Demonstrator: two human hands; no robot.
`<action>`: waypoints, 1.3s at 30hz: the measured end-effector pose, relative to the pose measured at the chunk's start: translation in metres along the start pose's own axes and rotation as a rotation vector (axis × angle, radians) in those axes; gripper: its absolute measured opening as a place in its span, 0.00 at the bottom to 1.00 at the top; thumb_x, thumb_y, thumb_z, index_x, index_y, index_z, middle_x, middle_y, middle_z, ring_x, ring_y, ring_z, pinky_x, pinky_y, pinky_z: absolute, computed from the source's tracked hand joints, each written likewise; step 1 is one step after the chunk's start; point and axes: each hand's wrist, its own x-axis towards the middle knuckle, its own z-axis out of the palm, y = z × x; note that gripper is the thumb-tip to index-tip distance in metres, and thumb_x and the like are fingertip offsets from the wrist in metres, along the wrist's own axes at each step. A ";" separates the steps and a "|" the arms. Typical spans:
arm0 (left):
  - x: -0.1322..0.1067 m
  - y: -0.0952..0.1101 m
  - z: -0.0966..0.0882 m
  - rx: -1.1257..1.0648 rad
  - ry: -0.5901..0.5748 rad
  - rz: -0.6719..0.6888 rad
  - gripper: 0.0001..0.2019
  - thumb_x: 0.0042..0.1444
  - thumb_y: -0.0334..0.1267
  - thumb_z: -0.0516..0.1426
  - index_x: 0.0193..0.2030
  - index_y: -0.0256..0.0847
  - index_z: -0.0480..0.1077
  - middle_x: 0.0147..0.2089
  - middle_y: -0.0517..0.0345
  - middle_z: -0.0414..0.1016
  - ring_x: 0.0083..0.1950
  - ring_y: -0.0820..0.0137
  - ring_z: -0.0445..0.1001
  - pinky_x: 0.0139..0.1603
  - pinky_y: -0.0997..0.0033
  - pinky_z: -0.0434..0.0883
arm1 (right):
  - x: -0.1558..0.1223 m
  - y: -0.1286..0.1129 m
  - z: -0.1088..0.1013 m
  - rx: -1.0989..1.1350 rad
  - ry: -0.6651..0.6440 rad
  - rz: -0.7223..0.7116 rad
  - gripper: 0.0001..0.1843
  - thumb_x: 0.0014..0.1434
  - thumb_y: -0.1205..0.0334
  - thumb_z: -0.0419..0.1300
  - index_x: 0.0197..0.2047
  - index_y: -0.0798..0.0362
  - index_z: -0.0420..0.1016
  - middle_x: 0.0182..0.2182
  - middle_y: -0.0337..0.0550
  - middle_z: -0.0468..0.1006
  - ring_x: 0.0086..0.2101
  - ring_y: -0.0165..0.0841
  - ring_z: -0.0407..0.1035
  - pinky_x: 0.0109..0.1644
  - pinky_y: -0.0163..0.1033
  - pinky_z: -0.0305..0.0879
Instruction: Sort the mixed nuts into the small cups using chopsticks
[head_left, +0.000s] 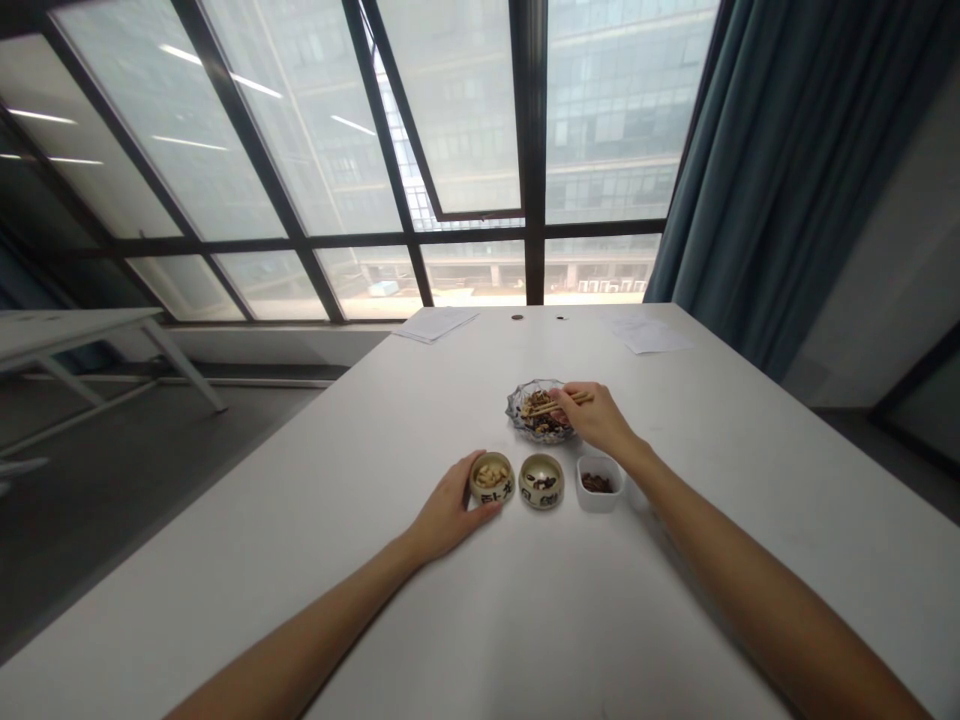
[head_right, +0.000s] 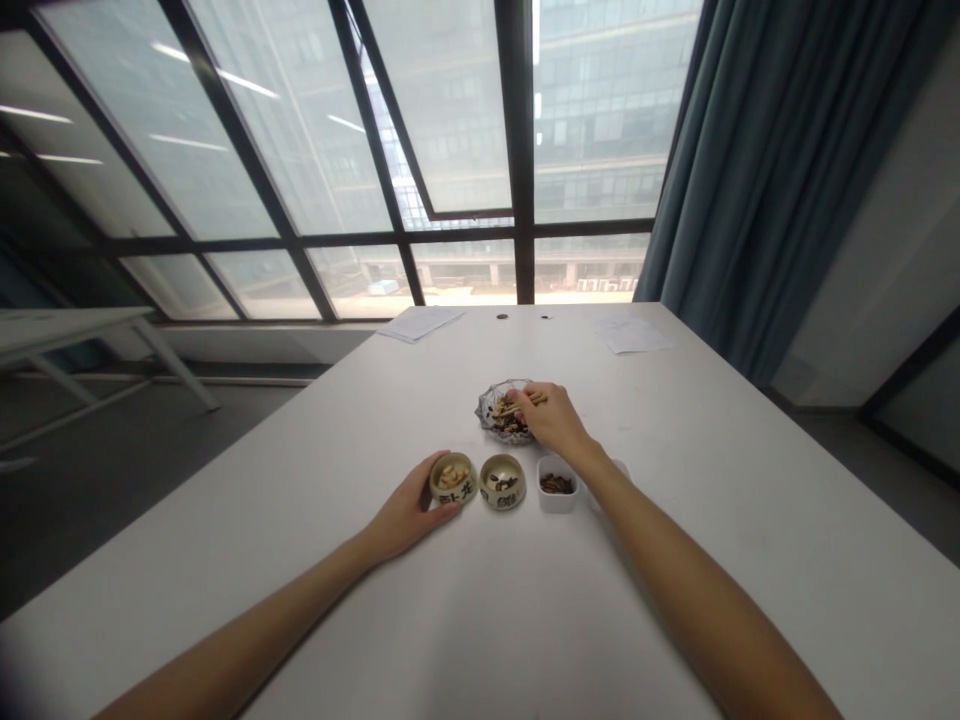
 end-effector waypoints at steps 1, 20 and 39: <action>0.000 -0.001 0.000 0.002 -0.004 -0.001 0.39 0.60 0.47 0.67 0.73 0.43 0.56 0.72 0.41 0.65 0.72 0.52 0.66 0.74 0.47 0.62 | 0.000 0.000 0.000 0.014 0.000 0.007 0.21 0.66 0.46 0.60 0.32 0.55 0.83 0.24 0.46 0.83 0.30 0.43 0.82 0.31 0.38 0.73; 0.000 0.001 -0.001 -0.004 0.012 0.006 0.39 0.58 0.47 0.67 0.73 0.42 0.58 0.71 0.41 0.67 0.71 0.50 0.67 0.73 0.46 0.63 | -0.001 0.007 0.008 0.023 0.197 -0.027 0.29 0.67 0.40 0.58 0.26 0.54 0.80 0.20 0.45 0.81 0.24 0.42 0.80 0.26 0.38 0.70; 0.001 0.001 0.000 0.028 0.018 0.026 0.38 0.59 0.47 0.67 0.72 0.43 0.59 0.70 0.43 0.69 0.69 0.52 0.69 0.72 0.47 0.66 | -0.068 -0.121 -0.126 -0.032 0.224 0.126 0.24 0.58 0.42 0.72 0.28 0.57 0.84 0.25 0.53 0.85 0.24 0.43 0.83 0.23 0.34 0.80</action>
